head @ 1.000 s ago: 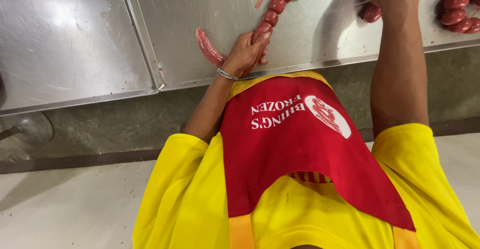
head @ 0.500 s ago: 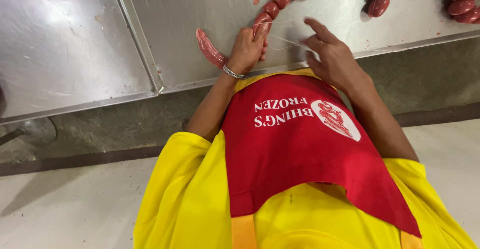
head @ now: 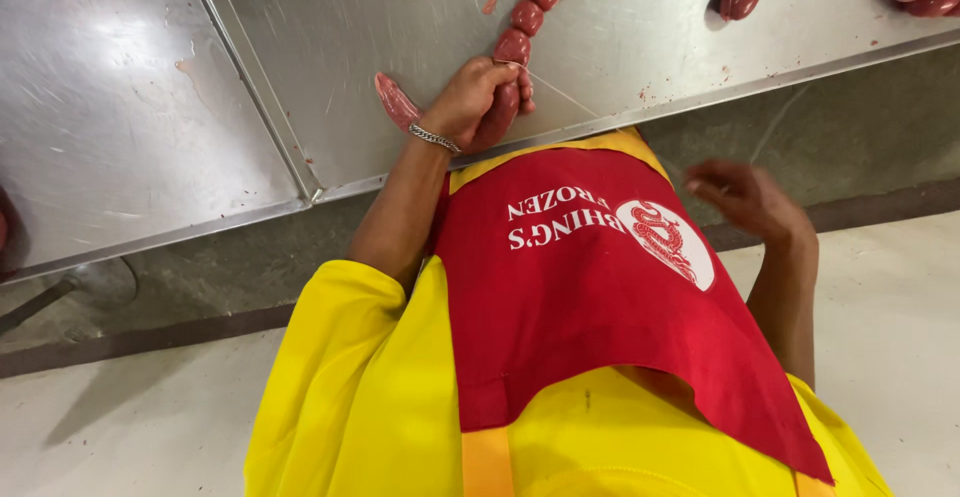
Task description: The person ties lengths of sausage into links using white string and cuts the string with red-handled scissors at a metal workstation.
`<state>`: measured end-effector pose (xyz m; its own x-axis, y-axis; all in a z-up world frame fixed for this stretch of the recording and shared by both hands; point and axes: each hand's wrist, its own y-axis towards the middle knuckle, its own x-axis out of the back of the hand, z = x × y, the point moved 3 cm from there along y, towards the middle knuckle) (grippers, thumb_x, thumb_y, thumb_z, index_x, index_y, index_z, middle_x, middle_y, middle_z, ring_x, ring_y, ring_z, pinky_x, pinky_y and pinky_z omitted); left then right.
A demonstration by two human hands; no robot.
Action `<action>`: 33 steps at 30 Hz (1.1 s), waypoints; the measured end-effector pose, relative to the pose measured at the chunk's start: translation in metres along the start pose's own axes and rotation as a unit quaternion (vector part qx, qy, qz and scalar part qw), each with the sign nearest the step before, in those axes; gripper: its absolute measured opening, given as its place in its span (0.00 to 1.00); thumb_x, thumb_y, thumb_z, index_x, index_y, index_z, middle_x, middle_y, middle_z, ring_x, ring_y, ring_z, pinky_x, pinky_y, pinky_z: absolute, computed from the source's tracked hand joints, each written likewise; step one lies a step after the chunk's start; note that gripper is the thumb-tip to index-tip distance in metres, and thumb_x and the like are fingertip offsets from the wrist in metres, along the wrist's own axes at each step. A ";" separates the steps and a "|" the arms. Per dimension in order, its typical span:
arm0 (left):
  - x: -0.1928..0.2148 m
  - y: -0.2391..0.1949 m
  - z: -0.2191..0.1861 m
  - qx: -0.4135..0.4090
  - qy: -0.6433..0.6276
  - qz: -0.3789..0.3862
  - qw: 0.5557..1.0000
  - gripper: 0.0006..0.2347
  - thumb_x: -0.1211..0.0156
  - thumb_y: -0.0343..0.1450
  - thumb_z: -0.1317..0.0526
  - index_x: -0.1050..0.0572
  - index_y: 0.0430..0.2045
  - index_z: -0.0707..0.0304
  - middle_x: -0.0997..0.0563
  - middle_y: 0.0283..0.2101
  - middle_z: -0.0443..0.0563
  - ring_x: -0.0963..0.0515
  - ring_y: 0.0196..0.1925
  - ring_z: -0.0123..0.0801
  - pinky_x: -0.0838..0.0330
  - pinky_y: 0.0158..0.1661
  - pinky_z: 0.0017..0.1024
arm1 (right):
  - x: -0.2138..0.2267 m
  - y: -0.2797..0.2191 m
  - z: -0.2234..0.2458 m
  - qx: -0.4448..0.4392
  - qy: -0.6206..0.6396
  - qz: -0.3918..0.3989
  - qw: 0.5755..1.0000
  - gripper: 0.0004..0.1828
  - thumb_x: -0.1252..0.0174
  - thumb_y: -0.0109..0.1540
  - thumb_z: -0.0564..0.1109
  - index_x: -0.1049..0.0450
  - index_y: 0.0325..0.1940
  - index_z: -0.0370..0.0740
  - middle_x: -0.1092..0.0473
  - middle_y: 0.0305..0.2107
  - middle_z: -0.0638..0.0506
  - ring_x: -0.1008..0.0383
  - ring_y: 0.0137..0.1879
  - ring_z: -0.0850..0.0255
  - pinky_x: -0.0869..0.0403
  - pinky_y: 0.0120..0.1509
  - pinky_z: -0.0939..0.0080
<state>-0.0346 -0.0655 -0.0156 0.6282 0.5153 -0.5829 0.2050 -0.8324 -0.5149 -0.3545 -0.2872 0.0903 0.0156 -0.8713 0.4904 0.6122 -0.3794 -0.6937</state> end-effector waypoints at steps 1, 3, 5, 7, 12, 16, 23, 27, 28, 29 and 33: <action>0.002 -0.001 0.001 0.047 -0.070 -0.029 0.996 0.10 0.54 0.76 0.63 0.28 0.28 0.71 0.23 0.31 0.56 0.21 0.34 0.37 0.22 0.42 0.33 | -0.014 -0.010 -0.001 -0.084 0.000 0.082 0.993 0.14 0.40 0.65 0.50 0.20 0.48 0.38 0.24 0.29 0.55 0.28 0.35 0.67 0.31 0.39 0.62; 0.003 -0.002 0.004 0.097 -0.136 -0.054 0.984 0.10 0.56 0.75 0.65 0.30 0.25 0.69 0.24 0.31 0.58 0.22 0.35 0.39 0.21 0.44 0.36 | -0.005 -0.036 -0.009 0.055 0.142 0.085 0.985 0.12 0.39 0.66 0.50 0.20 0.45 0.39 0.27 0.28 0.54 0.30 0.34 0.67 0.32 0.39 0.63; 0.003 0.003 -0.001 0.106 -0.256 -0.039 0.960 0.10 0.58 0.72 0.64 0.36 0.17 0.62 0.27 0.25 0.57 0.24 0.32 0.43 0.21 0.42 0.45 | 0.003 -0.039 -0.043 0.197 0.273 0.067 0.939 0.12 0.38 0.68 0.50 0.20 0.41 0.39 0.30 0.26 0.53 0.32 0.33 0.68 0.33 0.38 0.65; 0.008 0.006 -0.007 0.116 -0.238 -0.047 0.963 0.10 0.59 0.71 0.64 0.36 0.17 0.62 0.26 0.26 0.58 0.24 0.34 0.44 0.21 0.45 0.46 | -0.044 0.002 -0.104 -0.070 0.315 -0.044 0.946 0.13 0.38 0.69 0.50 0.25 0.37 0.39 0.34 0.26 0.55 0.42 0.29 0.67 0.43 0.32 0.64; 0.002 -0.009 0.007 0.070 -0.282 -0.008 0.957 0.11 0.58 0.72 0.63 0.36 0.17 0.63 0.26 0.28 0.59 0.23 0.38 0.47 0.24 0.48 0.45 | -0.119 0.006 -0.177 -0.199 0.420 -0.068 0.883 0.10 0.39 0.65 0.50 0.26 0.32 0.46 0.29 0.28 0.56 0.33 0.29 0.70 0.33 0.31 0.65; -0.009 -0.004 -0.001 0.054 -0.150 -0.076 0.984 0.10 0.58 0.72 0.65 0.33 0.20 0.65 0.23 0.31 0.59 0.22 0.36 0.39 0.24 0.42 0.34 | -0.102 -0.010 -0.178 -0.131 0.365 -0.103 0.916 0.08 0.39 0.68 0.48 0.24 0.39 0.42 0.27 0.34 0.56 0.30 0.36 0.74 0.34 0.34 0.69; -0.015 0.014 0.031 -0.025 -0.024 -0.060 0.998 0.10 0.58 0.79 0.64 0.30 0.31 0.68 0.20 0.32 0.53 0.29 0.30 0.25 0.30 0.34 0.23 | -0.022 -0.009 -0.047 -0.052 0.264 -0.228 0.936 0.23 0.42 0.69 0.43 0.29 0.70 0.42 0.30 0.45 0.52 0.32 0.36 0.70 0.36 0.33 0.68; -0.016 0.017 0.045 -0.071 0.030 -0.086 0.993 0.11 0.57 0.79 0.62 0.29 0.31 0.68 0.26 0.26 0.48 0.25 0.29 0.27 0.28 0.33 0.25 | 0.003 0.003 0.010 -0.006 0.088 -0.229 0.970 0.44 0.33 0.62 0.45 0.42 0.80 0.40 0.31 0.50 0.42 0.30 0.40 0.63 0.27 0.41 0.60; -0.015 0.017 0.046 -0.079 0.054 -0.089 0.991 0.10 0.56 0.79 0.63 0.30 0.30 0.68 0.28 0.24 0.46 0.28 0.27 0.27 0.29 0.31 0.25 | 0.007 0.012 0.013 -0.002 0.084 -0.225 0.971 0.44 0.33 0.62 0.45 0.42 0.80 0.40 0.31 0.50 0.42 0.30 0.40 0.63 0.27 0.41 0.60; -0.014 0.017 0.048 -0.086 0.077 -0.092 0.989 0.10 0.55 0.79 0.63 0.30 0.30 0.69 0.30 0.22 0.45 0.30 0.24 0.26 0.31 0.29 0.26 | 0.013 0.021 0.015 0.037 0.005 -0.233 0.972 0.46 0.30 0.61 0.47 0.42 0.80 0.37 0.30 0.51 0.38 0.28 0.45 0.56 0.26 0.46 0.55; -0.006 0.023 0.054 -0.098 0.053 -0.087 0.990 0.11 0.55 0.80 0.63 0.30 0.30 0.69 0.32 0.22 0.44 0.32 0.24 0.26 0.31 0.29 0.26 | 0.025 0.073 0.007 0.027 -0.151 -0.207 0.966 0.50 0.24 0.58 0.52 0.40 0.78 0.35 0.28 0.52 0.31 0.25 0.56 0.42 0.25 0.53 0.44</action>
<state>-0.0743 -0.0764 -0.0577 0.6430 0.6393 -0.4218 0.4529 -0.7615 -0.4637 -0.3038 -0.3345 0.0561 -0.0144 -0.5150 0.8571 0.6550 -0.6525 -0.3810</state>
